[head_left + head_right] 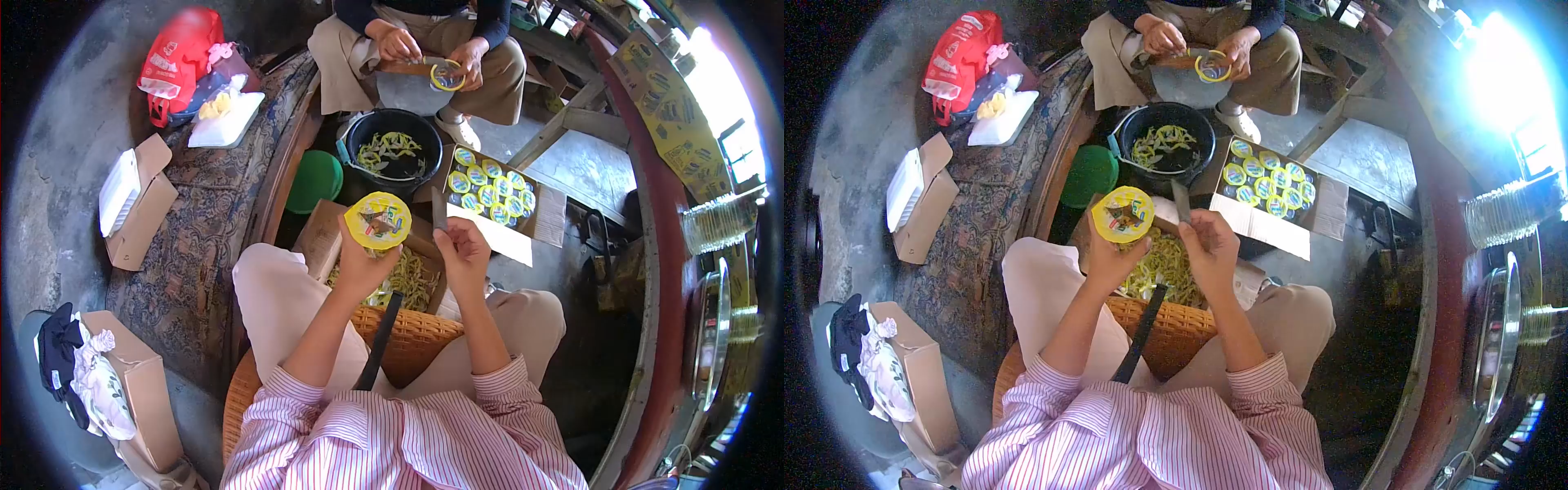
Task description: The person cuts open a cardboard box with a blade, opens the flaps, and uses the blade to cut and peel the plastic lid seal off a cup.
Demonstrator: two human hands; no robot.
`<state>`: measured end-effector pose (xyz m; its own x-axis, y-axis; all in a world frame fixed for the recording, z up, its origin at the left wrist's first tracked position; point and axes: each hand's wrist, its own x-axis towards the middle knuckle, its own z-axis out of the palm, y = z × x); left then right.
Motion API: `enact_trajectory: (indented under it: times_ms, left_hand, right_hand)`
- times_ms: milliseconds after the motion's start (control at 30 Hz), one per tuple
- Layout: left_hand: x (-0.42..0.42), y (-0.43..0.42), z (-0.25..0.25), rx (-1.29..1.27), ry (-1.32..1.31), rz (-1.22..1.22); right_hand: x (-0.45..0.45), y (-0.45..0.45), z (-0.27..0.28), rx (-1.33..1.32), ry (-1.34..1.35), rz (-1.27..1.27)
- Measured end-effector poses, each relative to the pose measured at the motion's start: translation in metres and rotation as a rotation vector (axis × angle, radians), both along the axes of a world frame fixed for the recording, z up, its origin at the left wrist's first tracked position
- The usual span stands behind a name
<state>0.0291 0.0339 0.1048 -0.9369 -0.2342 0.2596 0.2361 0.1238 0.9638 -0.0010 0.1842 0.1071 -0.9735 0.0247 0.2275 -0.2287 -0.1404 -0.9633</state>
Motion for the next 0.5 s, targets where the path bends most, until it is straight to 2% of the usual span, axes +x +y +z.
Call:
enact_trajectory:
  times_ms: [100,233,300,400,500]
  left_hand:
    - [0.001,-0.001,0.003,-0.096,0.035,-0.016]
    - [0.001,0.004,0.012,-0.039,0.065,0.023]
    - [0.000,0.006,0.014,-0.083,0.103,0.035]
    - [-0.007,0.004,-0.014,-0.035,0.050,-0.064]
    - [-0.005,0.005,-0.023,-0.162,0.054,-0.090]
  right_hand:
    - [0.008,-0.005,0.002,0.214,0.190,-0.079]
    - [0.015,-0.010,0.010,0.340,0.348,-0.210]
    - [0.018,-0.011,0.013,0.370,0.366,-0.236]
    - [0.021,-0.014,0.016,0.384,0.393,-0.285]
    - [0.021,-0.014,0.018,0.388,0.400,-0.319]
